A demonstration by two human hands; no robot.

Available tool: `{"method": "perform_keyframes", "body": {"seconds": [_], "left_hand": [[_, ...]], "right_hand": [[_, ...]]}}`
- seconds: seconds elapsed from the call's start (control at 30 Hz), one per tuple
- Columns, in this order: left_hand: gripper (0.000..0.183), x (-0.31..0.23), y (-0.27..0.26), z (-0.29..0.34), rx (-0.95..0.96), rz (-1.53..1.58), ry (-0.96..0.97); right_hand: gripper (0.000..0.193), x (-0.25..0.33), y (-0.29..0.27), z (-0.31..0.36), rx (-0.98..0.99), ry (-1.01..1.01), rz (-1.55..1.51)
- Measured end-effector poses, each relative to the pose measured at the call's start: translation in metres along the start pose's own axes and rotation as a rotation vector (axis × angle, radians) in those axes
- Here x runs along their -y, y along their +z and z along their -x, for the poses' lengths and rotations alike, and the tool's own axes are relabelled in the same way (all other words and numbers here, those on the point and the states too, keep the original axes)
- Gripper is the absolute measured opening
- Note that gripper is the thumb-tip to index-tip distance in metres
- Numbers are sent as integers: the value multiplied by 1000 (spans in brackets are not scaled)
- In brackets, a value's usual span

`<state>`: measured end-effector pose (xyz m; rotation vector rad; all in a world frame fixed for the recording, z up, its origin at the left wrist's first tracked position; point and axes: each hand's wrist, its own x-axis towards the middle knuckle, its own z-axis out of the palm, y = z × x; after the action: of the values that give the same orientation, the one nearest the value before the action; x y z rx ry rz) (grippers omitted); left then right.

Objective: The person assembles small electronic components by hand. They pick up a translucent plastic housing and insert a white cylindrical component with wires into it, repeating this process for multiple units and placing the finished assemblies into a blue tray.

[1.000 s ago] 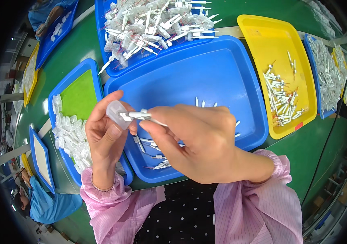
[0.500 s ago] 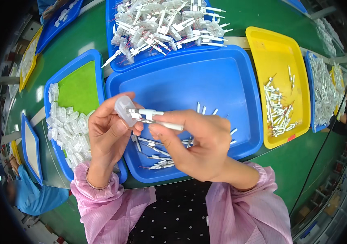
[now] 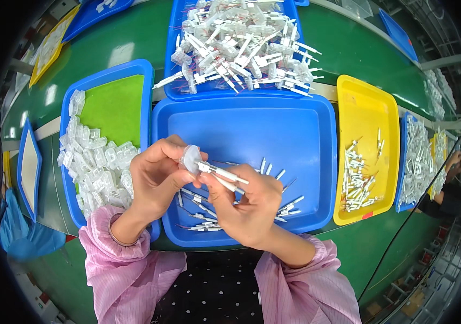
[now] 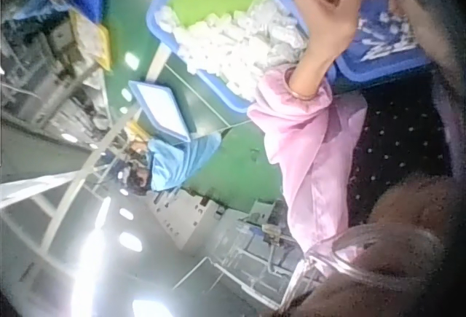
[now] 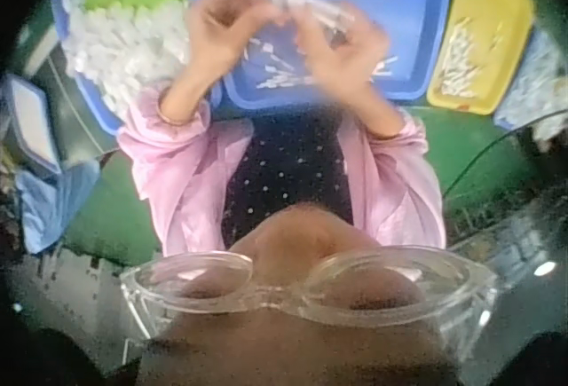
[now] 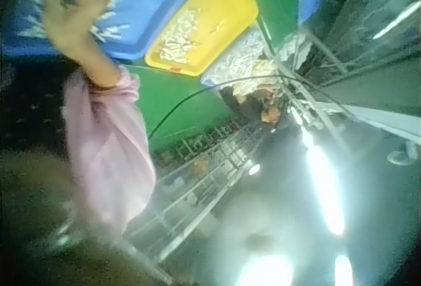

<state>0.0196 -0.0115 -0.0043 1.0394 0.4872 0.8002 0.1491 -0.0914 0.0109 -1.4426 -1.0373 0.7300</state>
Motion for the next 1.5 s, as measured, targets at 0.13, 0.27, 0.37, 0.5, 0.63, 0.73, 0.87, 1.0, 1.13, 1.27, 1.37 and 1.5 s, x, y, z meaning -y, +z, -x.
{"method": "perform_keyframes", "body": {"seconds": [0.13,0.27,0.37,0.5,0.63,0.73,0.87,1.0,1.13,1.27,1.37,1.5], "left_hand": [[19,8,-5,-1,40,66,93],[27,-1,-8,-1,135,117,-1],[34,-14,-12,-5,105,-50,95],[33,-47,-48,-22,-304,-689,203],[17,-78,-135,-28,-706,-1875,73],[20,-96,-176,-45,-1045,-1976,-251],[23,-95,-209,-46,-1074,-1939,-252],[31,-101,-235,-45,-902,-1881,-301],[29,-100,-244,-23,-775,-1782,-63],[25,-93,-127,-40,-445,-1009,64],[26,-77,-64,-31,-228,-508,-4],[21,-50,-33,-29,-179,-224,-17]], "right_hand": [[7,-1,5,-1,0,33,-120],[7,8,-6,1,45,97,-107],[6,22,-19,-13,45,115,-62],[8,46,-41,-78,39,-7,195],[22,44,-48,-179,110,-228,337],[30,38,-50,-245,109,-238,487],[20,61,-26,-254,-66,-99,870],[29,42,-54,-210,-193,-995,1107],[8,18,-51,-95,669,-506,1077],[13,-30,-46,-37,662,-276,1075],[17,-40,-36,-30,621,-281,1069],[22,-30,-35,-27,548,-302,923]]}}
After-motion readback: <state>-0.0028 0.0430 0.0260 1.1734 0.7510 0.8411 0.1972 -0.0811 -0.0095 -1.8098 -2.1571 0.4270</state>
